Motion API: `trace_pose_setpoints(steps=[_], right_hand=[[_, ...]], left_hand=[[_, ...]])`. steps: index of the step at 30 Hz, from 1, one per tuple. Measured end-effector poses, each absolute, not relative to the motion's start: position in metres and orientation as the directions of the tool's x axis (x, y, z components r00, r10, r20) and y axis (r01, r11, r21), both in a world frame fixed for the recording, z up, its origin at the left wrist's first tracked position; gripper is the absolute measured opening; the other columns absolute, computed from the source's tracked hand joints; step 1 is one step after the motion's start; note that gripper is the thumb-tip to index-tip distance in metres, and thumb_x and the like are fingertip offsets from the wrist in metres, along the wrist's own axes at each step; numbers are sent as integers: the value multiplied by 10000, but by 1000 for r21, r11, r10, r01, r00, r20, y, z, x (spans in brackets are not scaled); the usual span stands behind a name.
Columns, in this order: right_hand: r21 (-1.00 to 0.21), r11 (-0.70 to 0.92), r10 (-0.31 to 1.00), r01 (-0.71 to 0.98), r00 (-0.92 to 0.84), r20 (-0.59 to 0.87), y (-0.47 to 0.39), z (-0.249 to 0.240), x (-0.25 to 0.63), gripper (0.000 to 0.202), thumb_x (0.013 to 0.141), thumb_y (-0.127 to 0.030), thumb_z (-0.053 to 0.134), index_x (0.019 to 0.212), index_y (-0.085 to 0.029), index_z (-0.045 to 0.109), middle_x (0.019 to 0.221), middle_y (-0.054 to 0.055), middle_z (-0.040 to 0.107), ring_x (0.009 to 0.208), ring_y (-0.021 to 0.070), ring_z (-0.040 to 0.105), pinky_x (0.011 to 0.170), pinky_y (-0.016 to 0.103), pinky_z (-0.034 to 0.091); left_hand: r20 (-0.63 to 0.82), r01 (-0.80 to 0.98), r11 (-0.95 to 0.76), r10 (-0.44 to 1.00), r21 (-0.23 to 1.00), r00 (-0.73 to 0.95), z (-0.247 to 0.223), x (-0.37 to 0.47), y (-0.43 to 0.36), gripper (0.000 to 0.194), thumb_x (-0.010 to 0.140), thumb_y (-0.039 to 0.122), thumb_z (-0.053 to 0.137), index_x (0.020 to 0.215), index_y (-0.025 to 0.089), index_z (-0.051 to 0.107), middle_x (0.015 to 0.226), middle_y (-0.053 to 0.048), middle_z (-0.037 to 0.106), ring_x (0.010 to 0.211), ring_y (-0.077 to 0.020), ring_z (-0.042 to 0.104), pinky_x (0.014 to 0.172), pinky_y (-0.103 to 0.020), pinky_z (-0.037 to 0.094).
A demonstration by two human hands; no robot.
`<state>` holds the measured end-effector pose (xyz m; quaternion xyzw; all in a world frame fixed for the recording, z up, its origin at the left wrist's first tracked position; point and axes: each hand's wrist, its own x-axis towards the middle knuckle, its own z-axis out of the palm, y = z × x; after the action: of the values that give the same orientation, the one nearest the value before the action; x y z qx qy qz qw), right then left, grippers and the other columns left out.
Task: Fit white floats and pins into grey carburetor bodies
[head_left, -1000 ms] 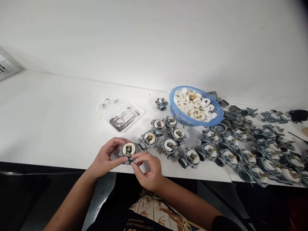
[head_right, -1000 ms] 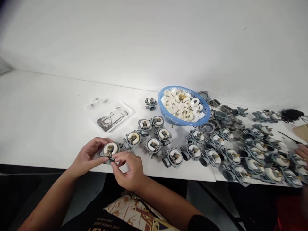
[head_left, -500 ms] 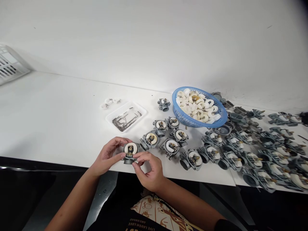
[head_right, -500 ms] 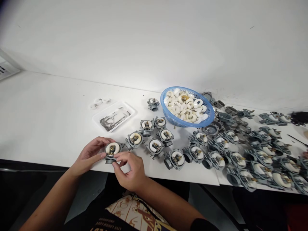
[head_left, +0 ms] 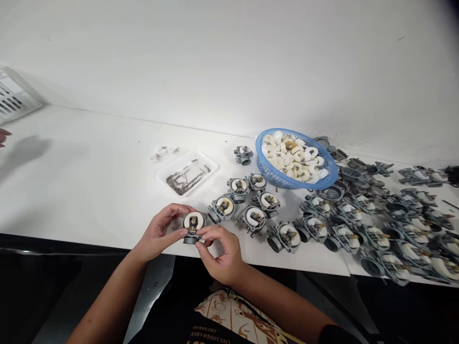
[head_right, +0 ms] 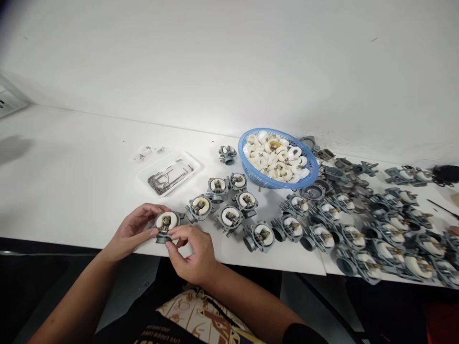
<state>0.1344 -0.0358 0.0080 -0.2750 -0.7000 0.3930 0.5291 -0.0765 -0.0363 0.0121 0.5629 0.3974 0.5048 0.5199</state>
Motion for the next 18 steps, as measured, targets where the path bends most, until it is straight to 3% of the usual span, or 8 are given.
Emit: trace_pose_setpoints(steps=[8, 12, 15, 18], right_hand=[[-829, 558, 792, -29, -279, 543, -35, 8, 134, 293, 832, -67, 690, 1040, -246, 589, 1001, 54, 707, 846, 156, 688, 658, 236, 555], [-819, 574, 786, -6, -279, 552, -35, 9, 135, 280, 842, -78, 679, 1046, -245, 586, 1000, 59, 696, 853, 164, 679, 648, 247, 547], [-812, 584, 780, 10, -283, 558, -34, 10, 135, 266, 846, -94, 679, 1041, -247, 582, 991, 60, 693, 832, 167, 665, 641, 262, 542], [-809, 587, 783, 24, -270, 560, -34, 10, 135, 247, 850, -107, 675, 1031, -246, 580, 995, 57, 696, 754, 149, 632, 632, 270, 535]], left_hand=[[161, -86, -147, 970, 985, 182, 9, -79, -36, 280, 921, 288, 721, 1178, 239, 621, 1263, -110, 634, 1216, -238, 598, 1017, -322, 501], [171, -62, -161, 951, 985, 258, 7, -81, -37, 658, 784, 469, 846, 1342, 245, 580, 1428, -158, 559, 1347, -357, 509, 1095, -434, 467], [99, 64, -121, 956, 991, 278, 10, -79, -39, 850, 711, 389, 918, 1447, 292, 504, 1520, -143, 490, 1402, -372, 466, 1123, -441, 459], [61, 153, -104, 963, 983, 262, 14, -75, -39, 797, 747, 298, 893, 1441, 302, 500, 1497, -125, 517, 1375, -339, 510, 1094, -392, 494]])
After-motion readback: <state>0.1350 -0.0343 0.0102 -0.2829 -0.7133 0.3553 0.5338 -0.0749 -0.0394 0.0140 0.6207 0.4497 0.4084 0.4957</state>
